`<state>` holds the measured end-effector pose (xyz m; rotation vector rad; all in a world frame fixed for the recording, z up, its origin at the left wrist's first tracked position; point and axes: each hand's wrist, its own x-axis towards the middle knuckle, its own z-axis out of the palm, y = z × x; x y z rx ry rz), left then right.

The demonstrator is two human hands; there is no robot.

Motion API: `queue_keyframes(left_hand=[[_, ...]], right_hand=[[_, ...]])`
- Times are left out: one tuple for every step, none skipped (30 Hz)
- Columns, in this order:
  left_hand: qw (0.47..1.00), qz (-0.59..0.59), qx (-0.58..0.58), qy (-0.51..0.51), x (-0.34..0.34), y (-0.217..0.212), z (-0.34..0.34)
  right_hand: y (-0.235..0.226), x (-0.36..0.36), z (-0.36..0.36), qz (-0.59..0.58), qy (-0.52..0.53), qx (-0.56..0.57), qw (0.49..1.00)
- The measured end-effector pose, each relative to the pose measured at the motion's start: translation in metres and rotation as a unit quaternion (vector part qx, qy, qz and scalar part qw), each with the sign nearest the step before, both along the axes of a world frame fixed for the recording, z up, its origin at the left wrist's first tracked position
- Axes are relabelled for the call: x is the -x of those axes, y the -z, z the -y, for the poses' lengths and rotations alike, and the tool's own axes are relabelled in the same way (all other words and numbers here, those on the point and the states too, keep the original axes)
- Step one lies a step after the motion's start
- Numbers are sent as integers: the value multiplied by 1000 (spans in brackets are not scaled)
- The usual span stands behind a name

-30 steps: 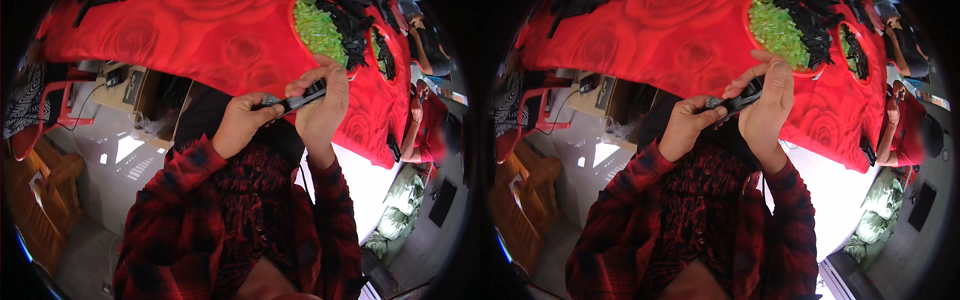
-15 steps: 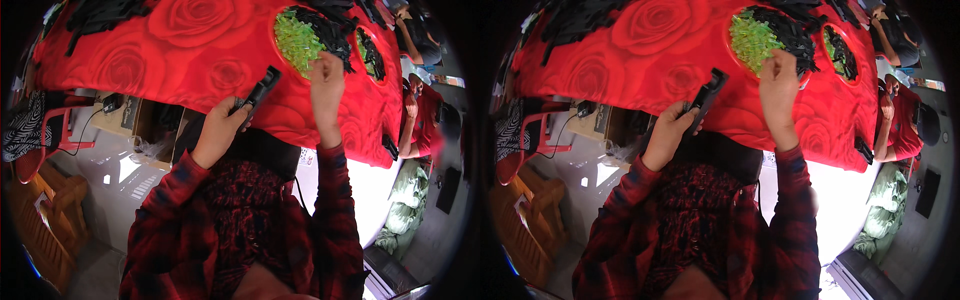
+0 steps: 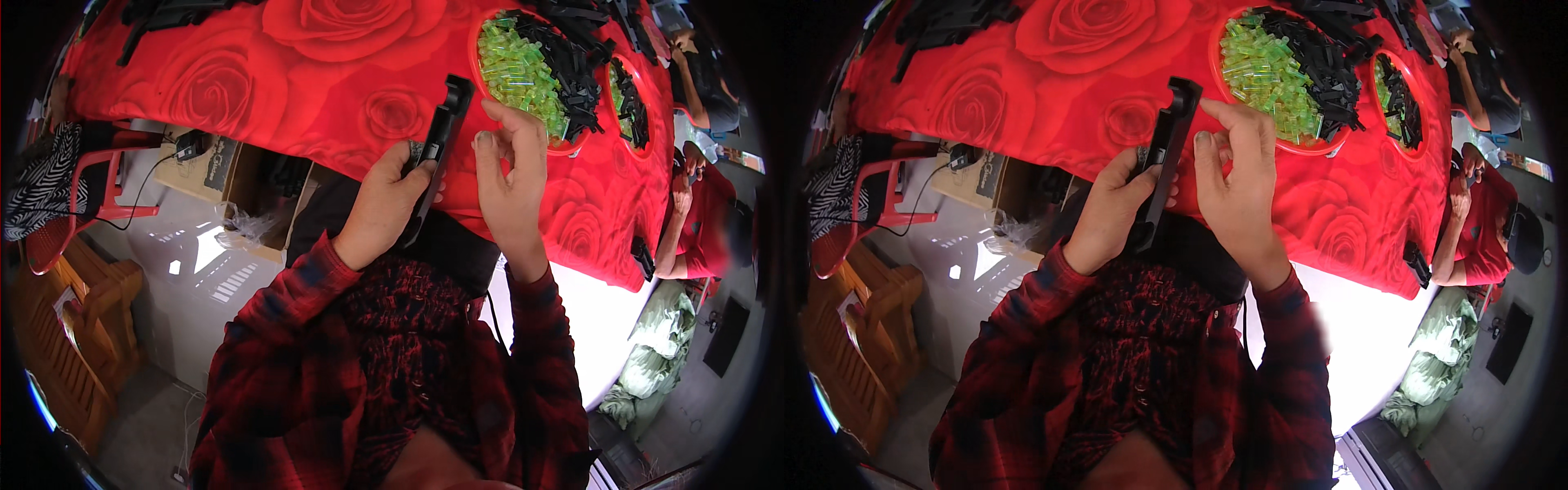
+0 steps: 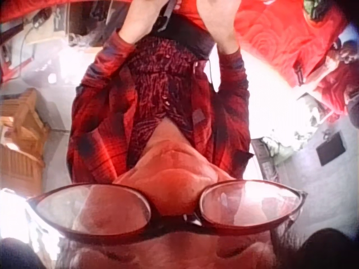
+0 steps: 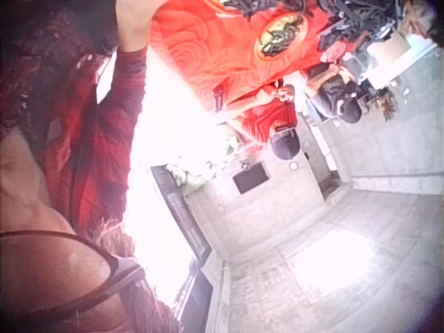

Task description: The person assembles small plastic components and small connectors by hand.

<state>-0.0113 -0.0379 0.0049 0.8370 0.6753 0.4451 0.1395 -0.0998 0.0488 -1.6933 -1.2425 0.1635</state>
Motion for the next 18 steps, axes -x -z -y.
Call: queue_keyframes(left_hand=[[1000,-7,7,0,0,-2,0],[1000,-13,15,0,0,-2,1],[1000,-13,16,-1,0,0,1],[1000,-12,-2,5,0,3,1],[1000,-12,-19,11,0,5,1],[1000,-12,-18,10,1,5,1],[1000,-1,-28,3,1,4,2],[999,9,-38,-3,1,4,2],[999,9,-37,-4,1,5,2],[998,7,-60,-5,2,8,2],[997,4,-82,-7,2,9,2],[997,5,-82,-7,2,8,2],[994,-12,-109,-2,3,7,3],[990,-28,-135,3,3,6,3],[990,-28,-135,3,2,4,5],[991,-25,-134,-17,-1,2,7],[990,-22,-133,-37,-3,-1,8],[990,-23,-133,-37,-3,-4,9]], right_hand=[[-1,0,0,15,-11,4,1000],[-1,1,0,30,-22,9,999],[0,0,1,30,-23,10,999],[2,0,2,12,-25,24,999],[4,-1,2,-6,-26,38,999],[7,0,3,-6,-27,39,999],[9,0,4,-34,-28,40,998],[11,0,4,-62,-28,42,997],[11,1,5,-62,-29,42,997],[11,3,6,-97,-22,58,993],[11,4,7,-133,-14,74,988],[10,4,6,-132,-14,74,988],[10,4,3,-155,-17,48,987],[9,4,0,-178,-20,22,984],[9,2,-4,-178,-20,22,984],[9,-1,-9,-261,-24,11,965],[6,-1,-13,-342,-29,-1,939],[4,5,-18,-440,-30,-30,897]])
